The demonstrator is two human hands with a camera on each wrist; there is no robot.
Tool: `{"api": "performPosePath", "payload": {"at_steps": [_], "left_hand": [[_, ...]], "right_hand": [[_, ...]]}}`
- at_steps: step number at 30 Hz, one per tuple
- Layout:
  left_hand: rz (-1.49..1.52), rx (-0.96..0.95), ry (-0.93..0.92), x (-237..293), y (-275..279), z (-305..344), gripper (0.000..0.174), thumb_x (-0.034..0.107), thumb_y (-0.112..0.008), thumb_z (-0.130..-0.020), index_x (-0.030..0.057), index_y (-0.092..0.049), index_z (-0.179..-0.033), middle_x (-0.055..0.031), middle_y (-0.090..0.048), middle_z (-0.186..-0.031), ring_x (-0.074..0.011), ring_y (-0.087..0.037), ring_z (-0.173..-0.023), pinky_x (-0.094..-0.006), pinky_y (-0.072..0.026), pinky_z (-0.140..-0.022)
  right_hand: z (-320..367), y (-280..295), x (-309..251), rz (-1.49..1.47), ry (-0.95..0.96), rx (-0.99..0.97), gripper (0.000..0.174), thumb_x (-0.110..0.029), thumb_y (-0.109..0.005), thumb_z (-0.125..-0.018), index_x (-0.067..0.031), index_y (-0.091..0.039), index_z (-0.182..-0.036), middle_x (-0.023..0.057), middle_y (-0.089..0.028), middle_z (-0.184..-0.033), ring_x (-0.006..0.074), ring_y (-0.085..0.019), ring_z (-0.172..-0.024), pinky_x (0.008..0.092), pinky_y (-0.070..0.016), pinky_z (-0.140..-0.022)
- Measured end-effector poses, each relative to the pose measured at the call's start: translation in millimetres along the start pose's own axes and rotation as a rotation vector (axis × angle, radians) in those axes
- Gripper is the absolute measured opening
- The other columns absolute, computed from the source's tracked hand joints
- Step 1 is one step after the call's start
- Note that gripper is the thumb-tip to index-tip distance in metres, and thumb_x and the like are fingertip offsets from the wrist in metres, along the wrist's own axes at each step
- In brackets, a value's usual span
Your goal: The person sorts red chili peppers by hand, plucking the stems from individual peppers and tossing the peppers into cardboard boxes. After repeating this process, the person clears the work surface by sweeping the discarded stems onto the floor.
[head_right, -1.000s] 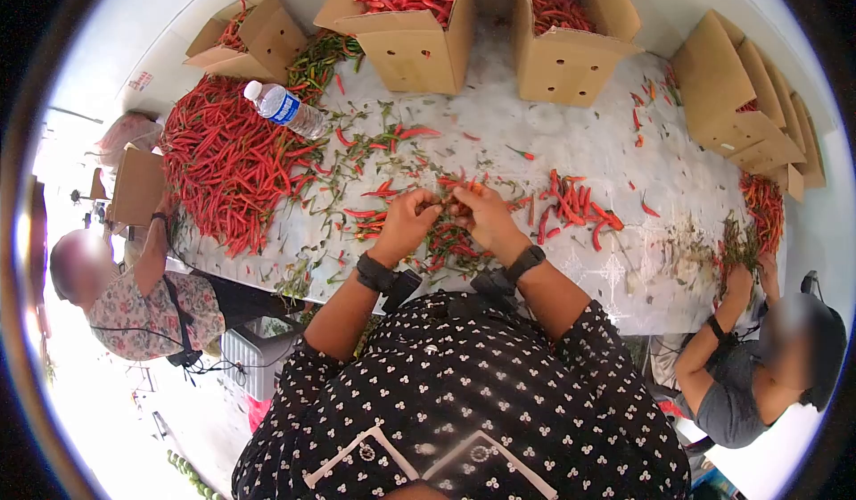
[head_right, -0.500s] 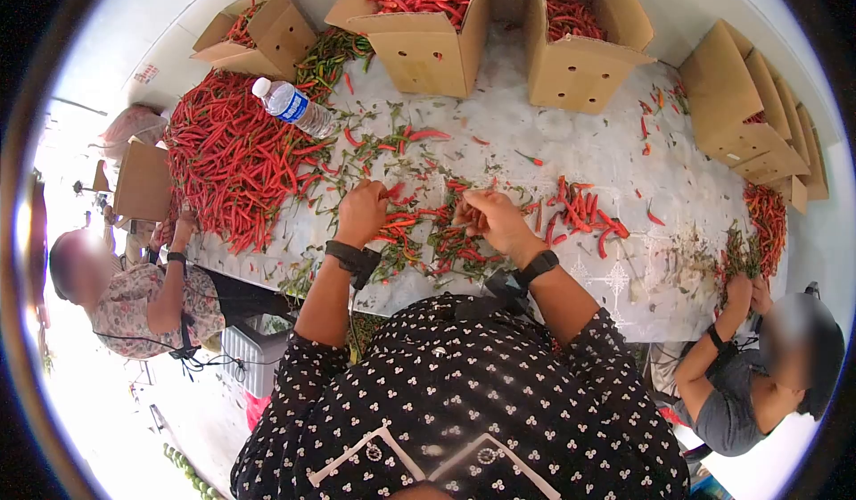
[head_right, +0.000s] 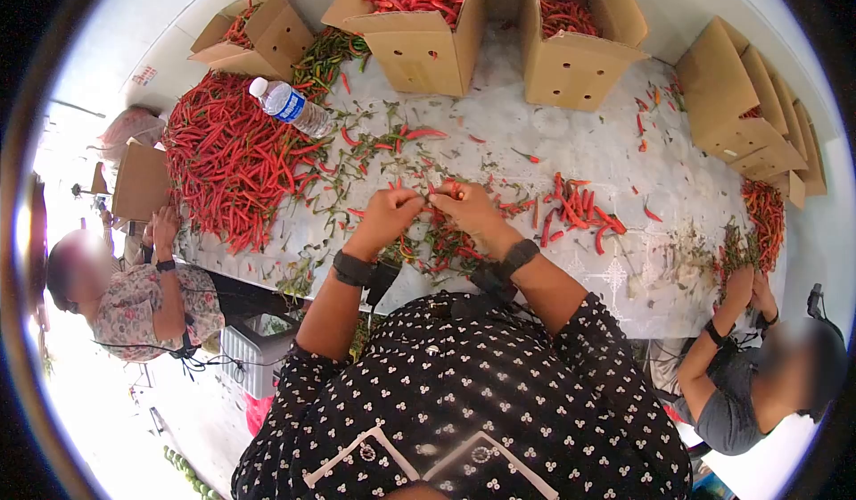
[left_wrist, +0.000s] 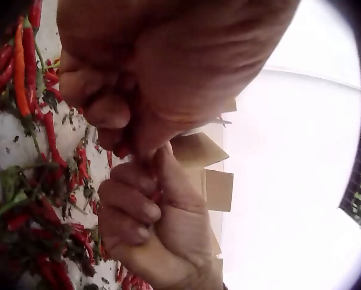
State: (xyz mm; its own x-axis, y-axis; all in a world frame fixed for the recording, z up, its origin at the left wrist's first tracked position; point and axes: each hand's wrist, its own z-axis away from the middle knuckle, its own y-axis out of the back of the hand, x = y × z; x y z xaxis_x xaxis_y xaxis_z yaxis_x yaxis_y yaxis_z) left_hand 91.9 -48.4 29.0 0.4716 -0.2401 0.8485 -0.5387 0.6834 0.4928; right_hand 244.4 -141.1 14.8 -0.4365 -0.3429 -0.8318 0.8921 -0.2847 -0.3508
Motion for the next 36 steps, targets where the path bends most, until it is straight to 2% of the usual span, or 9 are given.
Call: {"api": "performPosePath", "payload": {"at_steps": [7, 10, 13, 15, 18, 23, 25, 29, 36], "left_hand": [[0.111, 0.041, 0.026, 10, -2, -2, 0.014, 0.015, -0.061, -0.075, 0.0017, -0.064, -0.079, -0.013, -0.059, -0.068, -0.0217, -0.055, -0.057, -0.0311, -0.0429, -0.054], [-0.1, 0.215, -0.248, 14, -8, 1, 0.011, 0.011, -0.062, -0.075, -0.0002, -0.059, -0.073, -0.007, -0.055, -0.064, -0.0148, -0.05, -0.054, -0.0293, -0.0398, -0.049], [-0.301, 0.301, -0.486, 15, -5, -1, 0.006, 0.005, -0.06, -0.072, 0.0005, -0.058, -0.072, -0.0111, -0.054, -0.068, -0.0259, -0.053, -0.056, -0.0328, -0.0421, -0.05], [-0.626, 0.379, -0.398, 7, 10, -3, 0.009, 0.002, -0.056, -0.068, 0.0018, -0.057, -0.077, -0.0133, -0.057, -0.076, -0.033, -0.057, -0.068, -0.04, -0.0459, -0.06], [-0.499, 0.503, -0.285, -15, 40, 0, 0.016, 0.001, -0.056, -0.067, 0.0031, -0.057, -0.083, -0.0134, -0.057, -0.083, -0.0338, -0.057, -0.075, -0.0404, -0.0463, -0.065], [-0.654, 0.362, -0.331, -52, 51, 17, 0.018, 0.004, -0.06, -0.067, 0.0048, -0.059, -0.084, -0.0118, -0.058, -0.09, -0.0317, -0.056, -0.085, -0.0395, -0.0465, -0.07], [-0.798, 0.135, -0.034, -51, 47, 22, 0.02, 0.006, -0.062, -0.066, 0.0056, -0.06, -0.086, -0.0117, -0.058, -0.094, -0.0308, -0.056, -0.088, -0.039, -0.0473, -0.07], [-0.795, 0.137, 0.052, -54, 44, 21, 0.019, 0.007, -0.061, -0.069, 0.0063, -0.06, -0.087, -0.0138, -0.06, -0.092, -0.0318, -0.058, -0.084, -0.0383, -0.048, -0.069], [0.435, 0.003, 0.134, -22, 20, 16, 0.014, 0.011, -0.059, -0.081, 0.001, -0.057, -0.09, -0.0032, -0.061, -0.081, -0.0117, -0.058, -0.072, -0.0242, -0.0458, -0.064]], "right_hand": [[-1, 2, 3, 0.516, 0.198, 0.013, 0.019, -0.017, -0.065, -0.076, 0.0006, -0.065, -0.081, 0.002, -0.06, -0.066, 0.0069, -0.052, -0.057, 0.0237, -0.042, -0.051], [-1, 0, 1, 0.598, 0.167, 0.041, 0.019, -0.018, -0.066, -0.073, 0.0001, -0.065, -0.077, 0.0029, -0.06, -0.062, 0.007, -0.051, -0.056, 0.0245, -0.0416, -0.051], [-6, 2, 1, 0.596, 0.157, 0.051, 0.018, -0.018, -0.066, -0.071, -0.0006, -0.064, -0.075, 0.0027, -0.058, -0.06, 0.0076, -0.05, -0.054, 0.0248, -0.0401, -0.049], [-5, 4, 0, 0.552, 0.177, 0.047, 0.017, -0.018, -0.067, -0.071, -0.001, -0.064, -0.073, 0.0023, -0.057, -0.058, 0.0079, -0.05, -0.053, 0.0249, -0.0387, -0.048], [2, 14, -4, 0.357, -0.006, -0.001, 0.015, -0.017, -0.063, -0.073, -0.0023, -0.061, -0.073, 0.0018, -0.056, -0.058, 0.0096, -0.047, -0.05, 0.0254, -0.0356, -0.045], [4, 22, 4, -0.257, -0.071, -0.096, 0.017, -0.02, -0.052, -0.083, -0.0059, -0.057, -0.075, 0.0023, -0.057, -0.065, 0.0118, -0.051, -0.054, 0.0259, -0.0379, -0.045], [7, 20, 0, -0.25, -0.09, -0.1, 0.017, -0.02, -0.052, -0.084, -0.0053, -0.057, -0.079, 0.0035, -0.058, -0.07, 0.0124, -0.054, -0.058, 0.0257, -0.0406, -0.047], [3, 16, 8, -0.107, -0.079, -0.138, 0.02, -0.024, -0.054, -0.085, -0.0048, -0.057, -0.081, 0.0031, -0.059, -0.07, 0.0105, -0.055, -0.059, 0.0225, -0.0422, -0.047], [-3, -8, 7, -0.005, -0.081, -0.123, 0.018, -0.02, -0.064, -0.08, -0.0054, -0.059, -0.09, -0.0002, -0.057, -0.071, 0.0069, -0.052, -0.056, 0.0193, -0.0378, -0.045]]}}
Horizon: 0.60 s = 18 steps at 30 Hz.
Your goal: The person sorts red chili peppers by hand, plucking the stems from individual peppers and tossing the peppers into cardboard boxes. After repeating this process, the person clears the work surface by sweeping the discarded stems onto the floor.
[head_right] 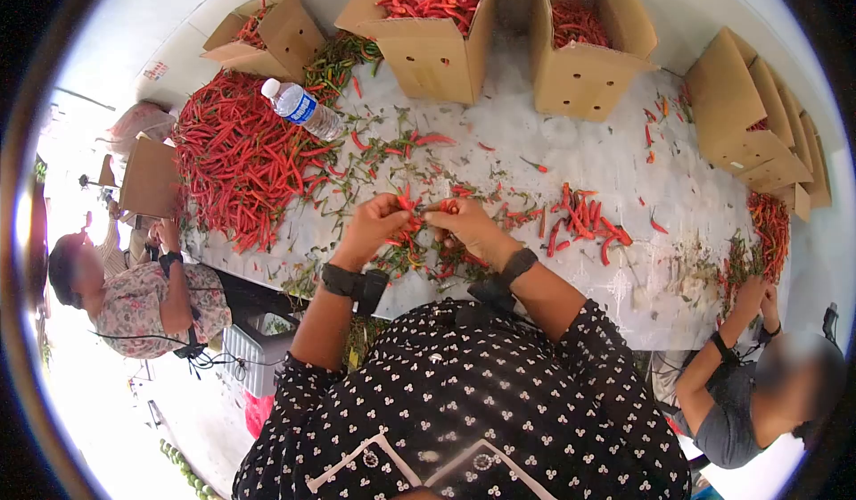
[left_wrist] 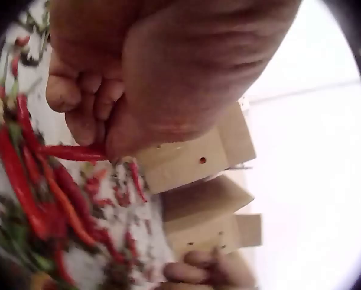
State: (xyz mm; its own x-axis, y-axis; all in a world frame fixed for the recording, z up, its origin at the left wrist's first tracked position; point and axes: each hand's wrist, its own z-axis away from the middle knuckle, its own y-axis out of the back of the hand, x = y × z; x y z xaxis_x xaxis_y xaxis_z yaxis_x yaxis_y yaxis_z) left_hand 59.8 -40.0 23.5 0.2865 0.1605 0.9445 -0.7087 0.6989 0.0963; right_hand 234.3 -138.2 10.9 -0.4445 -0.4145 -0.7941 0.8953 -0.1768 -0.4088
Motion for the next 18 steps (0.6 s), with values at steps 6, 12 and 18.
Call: {"api": "performPosePath", "payload": {"at_steps": [6, 12, 18], "left_hand": [[0.219, -0.075, 0.088, 10, -15, 9, 0.014, 0.016, -0.058, -0.083, 0.0035, -0.058, -0.09, 0.004, -0.052, -0.066, -0.0021, -0.042, -0.053, -0.0181, -0.0319, -0.047], [0.444, -0.082, 0.127, 3, -12, 6, 0.011, 0.015, -0.056, -0.084, 0.0044, -0.058, -0.083, 0.0052, -0.049, -0.061, -0.0022, -0.039, -0.05, -0.0181, -0.0292, -0.045], [-0.013, 0.084, -0.067, 7, -16, 8, 0.011, 0.013, -0.06, -0.079, 0.0037, -0.058, -0.073, 0.0008, -0.052, -0.06, -0.0096, -0.047, -0.05, -0.023, -0.0366, -0.047]], "right_hand": [[1, 0, -5, 0.008, 0.016, -0.106, 0.015, -0.018, -0.065, -0.078, -0.0048, -0.06, -0.084, -0.0011, -0.056, -0.067, 0.0045, -0.047, -0.052, 0.0189, -0.0327, -0.043], [8, -2, -4, 0.118, 0.005, -0.154, 0.014, -0.015, -0.062, -0.079, -0.0024, -0.06, -0.084, 0.0011, -0.057, -0.066, 0.0046, -0.043, -0.049, 0.0184, -0.0298, -0.042], [6, -1, -1, 0.144, -0.046, -0.174, 0.012, -0.017, -0.064, -0.076, -0.0055, -0.06, -0.08, -0.0014, -0.053, -0.059, 0.0045, -0.043, -0.046, 0.0203, -0.0285, -0.041]]}}
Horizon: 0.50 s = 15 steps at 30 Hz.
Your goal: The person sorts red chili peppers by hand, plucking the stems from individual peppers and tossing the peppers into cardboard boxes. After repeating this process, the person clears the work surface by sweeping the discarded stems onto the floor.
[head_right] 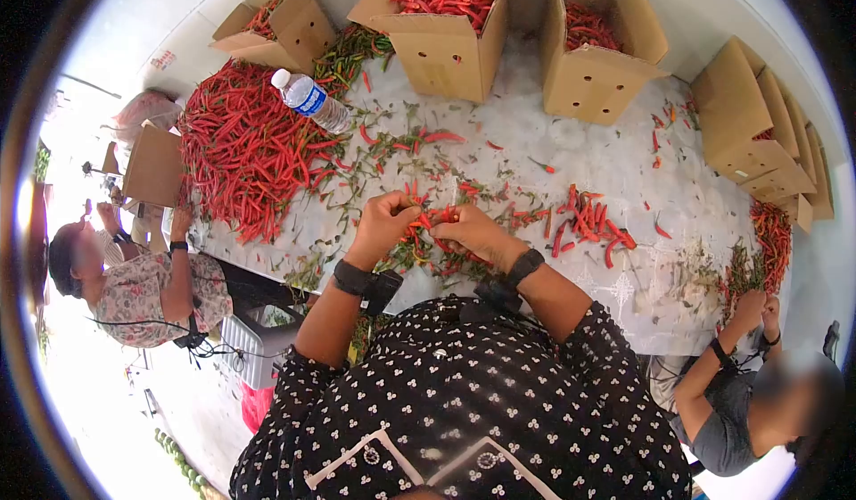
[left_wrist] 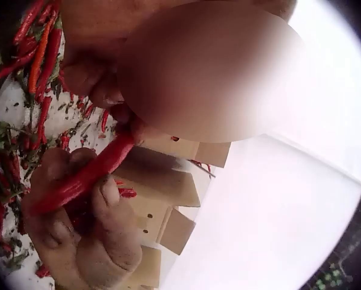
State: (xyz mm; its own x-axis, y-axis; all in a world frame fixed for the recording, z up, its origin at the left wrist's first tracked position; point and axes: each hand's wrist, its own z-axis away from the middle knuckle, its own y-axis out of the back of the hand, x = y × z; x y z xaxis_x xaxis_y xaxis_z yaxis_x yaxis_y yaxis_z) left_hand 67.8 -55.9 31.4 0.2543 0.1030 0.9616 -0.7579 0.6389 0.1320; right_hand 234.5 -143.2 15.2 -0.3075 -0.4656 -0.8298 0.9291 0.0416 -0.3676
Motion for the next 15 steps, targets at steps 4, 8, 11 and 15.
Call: {"api": "performPosePath", "payload": {"at_steps": [4, 8, 11, 15], "left_hand": [[-0.58, 0.301, -0.397, -5, 7, -1, 0.009, 0.008, -0.062, -0.07, 0.0018, -0.058, -0.074, -0.0097, -0.057, -0.066, -0.0265, -0.055, -0.057, -0.0341, -0.0434, -0.053], [-0.623, 0.49, -0.327, -2, 31, -2, 0.007, 0.008, -0.061, -0.068, 0.0034, -0.06, -0.074, -0.0136, -0.057, -0.081, -0.03, -0.057, -0.067, -0.038, -0.0462, -0.062], [-0.852, 0.312, -0.378, -20, 40, 0, 0.009, 0.01, -0.061, -0.068, 0.0051, -0.06, -0.076, -0.0147, -0.055, -0.085, -0.0301, -0.057, -0.075, -0.0399, -0.0463, -0.067], [-1.116, 0.102, -0.233, -36, 34, -1, 0.013, 0.013, -0.062, -0.068, 0.0054, -0.06, -0.079, -0.014, -0.056, -0.084, -0.0306, -0.056, -0.082, -0.0425, -0.0459, -0.07]], "right_hand": [[6, -5, -10, -0.003, -0.025, 0.004, 0.011, -0.016, -0.062, -0.076, -0.005, -0.06, -0.078, -0.0014, -0.053, -0.059, 0.0054, -0.043, -0.047, 0.0208, -0.0299, -0.041], [8, 5, -3, -0.088, 0.014, -0.013, 0.013, -0.015, -0.059, -0.078, -0.0033, -0.058, -0.083, -0.0001, -0.054, -0.062, 0.0058, -0.046, -0.05, 0.0208, -0.0326, -0.043], [11, 12, 1, -0.194, 0.039, -0.023, 0.014, -0.015, -0.054, -0.08, -0.0046, -0.057, -0.09, 0.0015, -0.058, -0.074, 0.0057, -0.047, -0.054, 0.0196, -0.0342, -0.045], [9, 16, 7, -0.23, 0.085, -0.066, 0.017, -0.018, -0.053, -0.081, -0.0051, -0.057, -0.091, 0.0022, -0.059, -0.077, 0.0057, -0.048, -0.056, 0.0191, -0.0351, -0.046]]}}
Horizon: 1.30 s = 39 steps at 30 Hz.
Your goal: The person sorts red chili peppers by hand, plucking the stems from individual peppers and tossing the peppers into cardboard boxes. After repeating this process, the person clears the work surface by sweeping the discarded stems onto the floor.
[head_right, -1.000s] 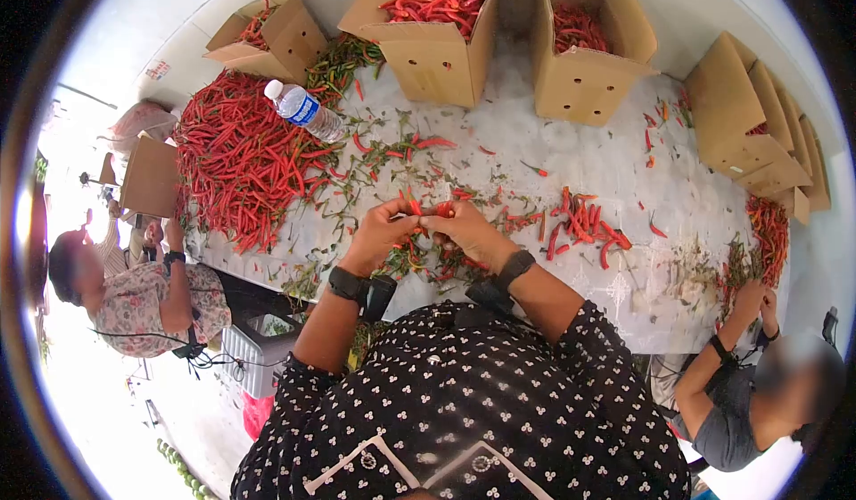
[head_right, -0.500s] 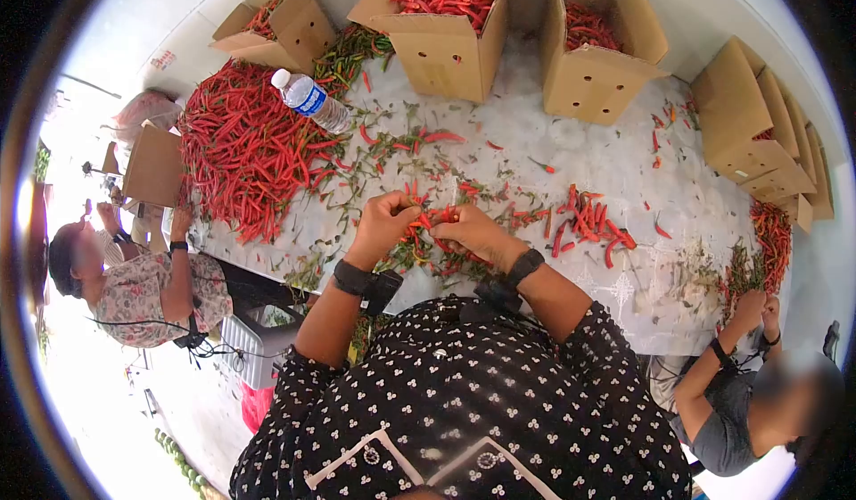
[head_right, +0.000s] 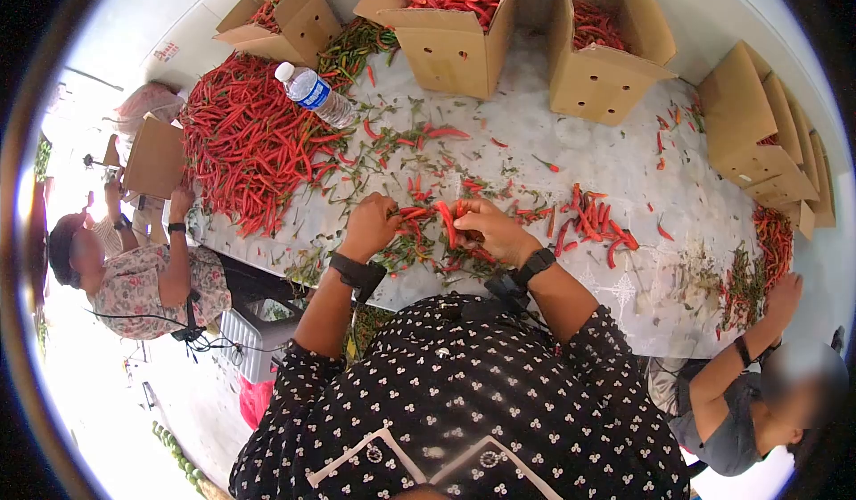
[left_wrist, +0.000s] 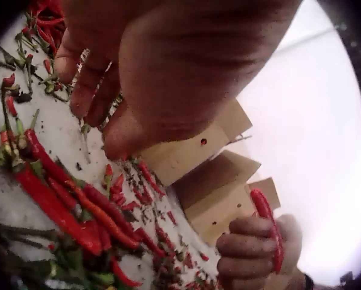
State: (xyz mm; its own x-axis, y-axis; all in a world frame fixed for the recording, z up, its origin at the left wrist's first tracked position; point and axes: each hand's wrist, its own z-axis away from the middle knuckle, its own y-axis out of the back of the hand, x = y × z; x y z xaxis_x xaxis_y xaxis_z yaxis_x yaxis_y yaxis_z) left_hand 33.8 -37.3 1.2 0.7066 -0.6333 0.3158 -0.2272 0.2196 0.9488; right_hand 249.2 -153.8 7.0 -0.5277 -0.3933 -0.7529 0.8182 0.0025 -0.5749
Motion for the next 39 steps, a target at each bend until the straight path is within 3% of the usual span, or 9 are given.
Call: {"api": "performPosePath", "payload": {"at_steps": [6, 14, 20, 23, 26, 30, 35, 37, 39], "left_hand": [[0.241, 0.02, 0.112, 7, 7, -5, 0.014, 0.013, -0.061, -0.07, 0.0039, -0.06, -0.08, -0.0147, -0.06, -0.084, -0.0313, -0.059, -0.076, -0.0395, -0.0464, -0.067], [0.975, -0.062, 0.216, 34, 14, -4, 0.016, 0.009, -0.061, -0.077, -0.0022, -0.058, -0.088, -0.0071, -0.062, -0.073, -0.0086, -0.056, -0.066, -0.0245, -0.0456, -0.06], [0.938, 0.031, 0.183, 50, 16, -1, 0.014, 0.007, -0.059, -0.078, -0.0034, -0.057, -0.087, -0.0066, -0.062, -0.073, -0.0087, -0.057, -0.065, -0.0236, -0.0462, -0.058], [0.956, 0.076, 0.048, 49, 5, -1, 0.012, 0.005, -0.059, -0.078, -0.0033, -0.057, -0.087, -0.0076, -0.063, -0.074, -0.0096, -0.058, -0.064, -0.0241, -0.0467, -0.058], [0.964, 0.076, 0.099, 60, 13, 1, 0.012, 0.007, -0.058, -0.078, -0.0033, -0.058, -0.084, -0.0102, -0.064, -0.073, -0.0118, -0.06, -0.062, -0.026, -0.0469, -0.057], [0.8, 0.049, 0.067, 58, 13, 1, 0.013, 0.01, -0.058, -0.077, -0.0023, -0.059, -0.08, -0.0128, -0.063, -0.068, -0.0154, -0.061, -0.058, -0.0285, -0.0462, -0.054], [0.573, 0.191, 0.076, 60, 8, -3, 0.011, 0.008, -0.055, -0.075, -0.0007, -0.061, -0.079, -0.0137, -0.06, -0.059, -0.0286, -0.059, -0.052, -0.0339, -0.0448, -0.049], [0.497, 0.221, 0.136, 54, 9, -10, 0.01, 0.008, -0.055, -0.074, 0.0004, -0.061, -0.079, -0.0137, -0.06, -0.063, -0.0303, -0.059, -0.056, -0.035, -0.0458, -0.052], [0.42, 0.252, 0.195, 44, 10, -15, 0.01, 0.007, -0.056, -0.073, 0.0015, -0.061, -0.079, -0.0136, -0.061, -0.067, -0.0321, -0.059, -0.06, -0.0362, -0.0467, -0.056]], "right_hand": [[-2, -3, -2, 0.09, 0.014, 0.062, 0.017, -0.022, -0.059, -0.082, -0.0066, -0.057, -0.088, -0.0001, -0.057, -0.07, 0.0049, -0.046, -0.053, 0.0194, -0.0333, -0.045], [-20, -14, 2, 0.026, 0.085, 0.329, 0.012, -0.018, -0.064, -0.08, -0.0074, -0.06, -0.083, -0.0033, -0.054, -0.063, 0.0055, -0.044, -0.049, 0.02, -0.0312, -0.043], [-21, -12, -1, -0.011, -0.137, 0.416, 0.012, -0.018, -0.063, -0.081, -0.0065, -0.059, -0.079, 0.0004, -0.055, -0.062, 0.0074, -0.046, -0.048, 0.0214, -0.0321, -0.039], [-21, -6, -1, -0.349, -0.194, 0.283, 0.013, -0.016, -0.062, -0.082, -0.0051, -0.059, -0.076, 0.0023, -0.055, -0.06, 0.0082, -0.047, -0.048, 0.0217, -0.0314, -0.037], [-24, -3, 1, -0.462, -0.104, 0.288, 0.012, -0.015, -0.061, -0.083, -0.0042, -0.059, -0.077, 0.003, -0.055, -0.059, 0.0085, -0.046, -0.047, 0.0204, -0.0307, -0.037], [-23, -3, -2, -0.281, -0.012, 0.298, 0.011, -0.015, -0.062, -0.082, -0.0055, -0.059, -0.076, 0.0019, -0.056, -0.061, 0.0078, -0.046, -0.048, 0.0198, -0.0318, -0.039], [-21, -21, -9, 0.021, 0.081, 0.438, 0.012, -0.016, -0.063, -0.081, -0.0062, -0.058, -0.075, 0.0001, -0.055, -0.061, 0.0069, -0.046, -0.049, 0.0217, -0.0327, -0.041], [-22, -22, -8, 0.123, 0.259, 0.33, 0.014, -0.018, -0.062, -0.082, -0.0069, -0.057, -0.073, -0.0012, -0.053, -0.059, 0.0065, -0.044, -0.048, 0.022, -0.031, -0.041], [-14, -17, -15, 0.034, 0.242, 0.36, 0.015, -0.019, -0.061, -0.082, -0.0074, -0.057, -0.074, -0.0014, -0.053, -0.058, 0.0067, -0.043, -0.047, 0.0221, -0.0301, -0.041]]}}
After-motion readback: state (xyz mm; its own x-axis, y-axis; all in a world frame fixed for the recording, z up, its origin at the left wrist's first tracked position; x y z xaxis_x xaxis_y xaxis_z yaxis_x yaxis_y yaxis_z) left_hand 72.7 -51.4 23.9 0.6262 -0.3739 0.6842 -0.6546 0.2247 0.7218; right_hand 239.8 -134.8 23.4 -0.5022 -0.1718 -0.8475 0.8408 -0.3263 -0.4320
